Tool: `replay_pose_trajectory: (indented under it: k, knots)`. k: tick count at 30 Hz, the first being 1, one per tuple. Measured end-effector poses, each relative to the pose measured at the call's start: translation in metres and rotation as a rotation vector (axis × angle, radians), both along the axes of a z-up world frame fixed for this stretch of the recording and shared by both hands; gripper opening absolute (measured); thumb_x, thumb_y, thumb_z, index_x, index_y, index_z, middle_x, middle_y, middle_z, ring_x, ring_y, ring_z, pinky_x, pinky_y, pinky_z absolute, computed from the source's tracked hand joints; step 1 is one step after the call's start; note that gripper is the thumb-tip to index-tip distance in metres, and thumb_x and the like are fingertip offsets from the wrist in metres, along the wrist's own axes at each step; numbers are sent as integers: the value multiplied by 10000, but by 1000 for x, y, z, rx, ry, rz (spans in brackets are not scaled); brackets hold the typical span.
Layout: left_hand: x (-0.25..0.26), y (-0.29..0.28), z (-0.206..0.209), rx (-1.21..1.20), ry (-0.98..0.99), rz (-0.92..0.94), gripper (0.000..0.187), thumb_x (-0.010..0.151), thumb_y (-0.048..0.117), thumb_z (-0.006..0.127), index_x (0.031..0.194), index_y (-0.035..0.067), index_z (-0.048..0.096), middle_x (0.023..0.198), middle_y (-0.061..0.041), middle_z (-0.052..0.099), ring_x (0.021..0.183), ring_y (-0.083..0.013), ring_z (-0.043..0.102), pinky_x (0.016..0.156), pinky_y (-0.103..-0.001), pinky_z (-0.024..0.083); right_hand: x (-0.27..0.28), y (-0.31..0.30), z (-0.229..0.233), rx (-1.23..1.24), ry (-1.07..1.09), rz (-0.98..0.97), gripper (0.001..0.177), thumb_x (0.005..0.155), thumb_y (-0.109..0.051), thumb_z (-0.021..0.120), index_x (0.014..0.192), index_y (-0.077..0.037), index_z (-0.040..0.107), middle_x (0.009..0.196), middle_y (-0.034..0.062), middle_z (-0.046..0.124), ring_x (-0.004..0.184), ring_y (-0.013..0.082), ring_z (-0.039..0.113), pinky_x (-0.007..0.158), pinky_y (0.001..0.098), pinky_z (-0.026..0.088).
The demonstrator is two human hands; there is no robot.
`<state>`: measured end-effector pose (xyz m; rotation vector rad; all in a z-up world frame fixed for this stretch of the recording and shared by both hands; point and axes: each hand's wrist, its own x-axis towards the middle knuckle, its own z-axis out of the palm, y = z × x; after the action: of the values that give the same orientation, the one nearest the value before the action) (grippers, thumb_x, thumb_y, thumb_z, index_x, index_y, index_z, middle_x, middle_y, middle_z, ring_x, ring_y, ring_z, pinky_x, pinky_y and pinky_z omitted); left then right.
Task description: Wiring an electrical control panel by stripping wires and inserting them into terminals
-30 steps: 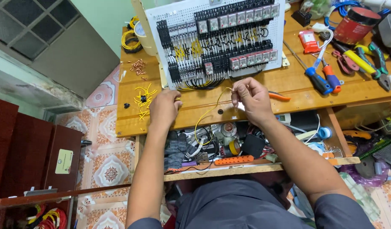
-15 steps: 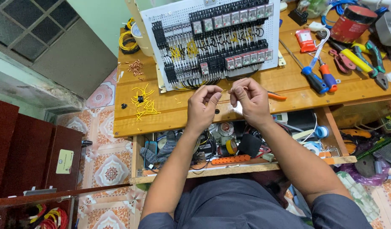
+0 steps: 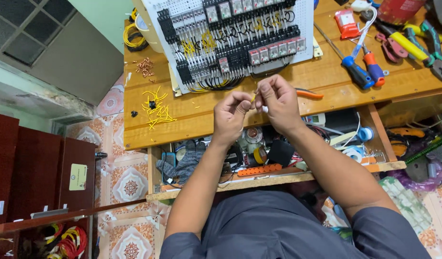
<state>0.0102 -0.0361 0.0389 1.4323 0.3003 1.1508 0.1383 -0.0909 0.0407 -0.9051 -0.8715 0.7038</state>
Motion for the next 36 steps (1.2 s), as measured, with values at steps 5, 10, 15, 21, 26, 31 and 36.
replay_pose_trajectory:
  k: [5,10,15,21,26,31,36]
  knots:
    - [2,-5,4,-68,-41,-19,235,998,108,687,1222,37,695,881,-58,704,816,-87,686,771,-225,580,7,0,-2,-22,-40,-27,202,1103,-158,565,974,-3,583,660,74,560,543,122,582,499,240,515]
    - [2,-3,-1,-59,-39,-29,235,1034,64,629,1252,17,706,909,-61,687,837,-88,697,770,-224,599,4,3,-4,-38,-66,-45,185,1100,-133,572,968,-4,591,606,59,554,507,108,552,485,216,483]
    - [-2,-2,1,-71,7,-98,235,1032,5,598,1248,-6,691,937,-105,710,864,-144,689,809,-284,605,3,-2,0,-67,-10,-35,174,1093,-138,578,984,-5,601,640,62,593,558,94,597,538,225,532]
    - [-12,-1,7,-23,134,-62,226,930,8,741,1155,17,720,917,-102,734,843,-130,708,800,-291,608,0,-4,8,-69,-121,-44,175,1084,-136,595,967,-7,615,593,61,563,537,105,575,516,216,484]
    - [-26,13,9,42,234,-70,239,878,74,821,1106,86,752,844,-44,749,785,-70,688,783,-266,590,2,-3,3,-70,-177,-17,168,1079,-138,600,962,-20,624,556,42,546,497,89,504,490,208,437]
    - [-28,15,15,138,299,-77,164,872,64,817,1028,90,773,820,-37,763,740,-74,712,762,-262,589,3,-3,-3,-73,-215,-5,158,1077,-120,599,960,-21,640,554,53,561,497,96,519,491,203,434]
    - [-28,15,16,179,354,-109,127,842,34,822,936,75,747,750,-43,724,698,-82,673,718,-270,590,5,-4,-9,-75,-252,32,132,1060,-97,620,963,-13,653,549,58,595,495,102,588,495,199,462]
